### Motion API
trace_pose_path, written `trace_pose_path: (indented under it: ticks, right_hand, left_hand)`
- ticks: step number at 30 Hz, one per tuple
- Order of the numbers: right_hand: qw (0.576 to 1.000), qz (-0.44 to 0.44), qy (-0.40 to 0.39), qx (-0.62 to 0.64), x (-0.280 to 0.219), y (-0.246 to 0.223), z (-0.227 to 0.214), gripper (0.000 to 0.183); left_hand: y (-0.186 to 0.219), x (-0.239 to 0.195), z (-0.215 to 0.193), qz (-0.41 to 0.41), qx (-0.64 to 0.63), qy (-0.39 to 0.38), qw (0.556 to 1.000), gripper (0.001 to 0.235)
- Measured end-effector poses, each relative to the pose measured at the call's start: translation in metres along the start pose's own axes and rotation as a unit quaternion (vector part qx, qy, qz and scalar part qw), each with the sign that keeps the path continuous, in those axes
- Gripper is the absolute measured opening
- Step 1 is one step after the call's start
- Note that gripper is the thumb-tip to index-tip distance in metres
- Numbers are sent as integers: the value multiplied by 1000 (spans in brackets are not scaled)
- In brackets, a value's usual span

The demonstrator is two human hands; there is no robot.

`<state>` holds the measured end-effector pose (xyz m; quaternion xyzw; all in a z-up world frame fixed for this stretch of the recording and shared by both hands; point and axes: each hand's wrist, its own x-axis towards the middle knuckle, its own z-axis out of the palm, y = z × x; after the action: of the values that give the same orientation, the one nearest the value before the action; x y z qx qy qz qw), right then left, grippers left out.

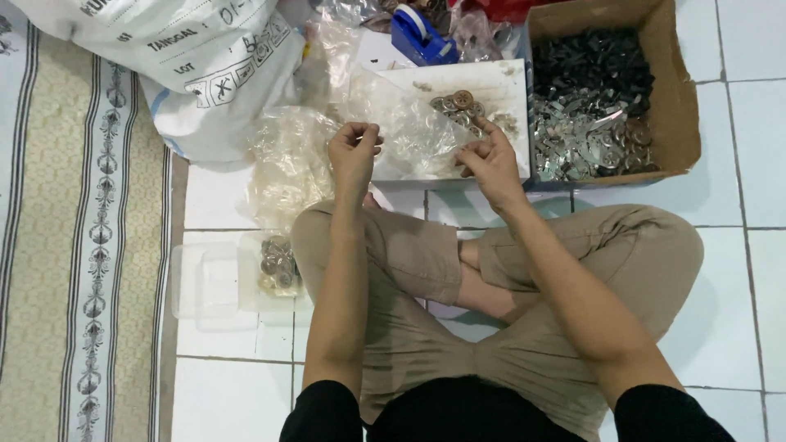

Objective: The person sits cross-legged on the floor and packs small metal parts into clear plastic bags. They pick parts from a cardboard box, place them into bags on a white board, seal the bags using a tape dispenser, and set the filled bags aside.

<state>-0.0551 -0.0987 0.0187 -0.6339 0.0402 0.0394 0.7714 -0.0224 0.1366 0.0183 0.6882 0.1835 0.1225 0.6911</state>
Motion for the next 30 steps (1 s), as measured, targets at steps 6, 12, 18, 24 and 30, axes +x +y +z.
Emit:
trace_pose_path:
  ticks: [6,12,18,24,30]
  right_hand:
    - [994,-69,-21,-86,4,16,5,33]
    - [986,-87,0,-139,-8,25,20,15]
    - [987,-78,4,-140,-13,34,29,15]
    - [973,-80,44,-214,-14,36,23,14]
    - [921,-167,1,-353,-8,24,15,12]
  left_hand:
    - [-24,21,2,23,113,6,993,10]
    - [33,-48,15,202,248,-119,940,67]
    - [-7,-63,23,168,350,-85,918,12]
    - [-24,-79,33,251,292,-82,919,10]
    - [-14,-83,36,328,247,-16,912,13]
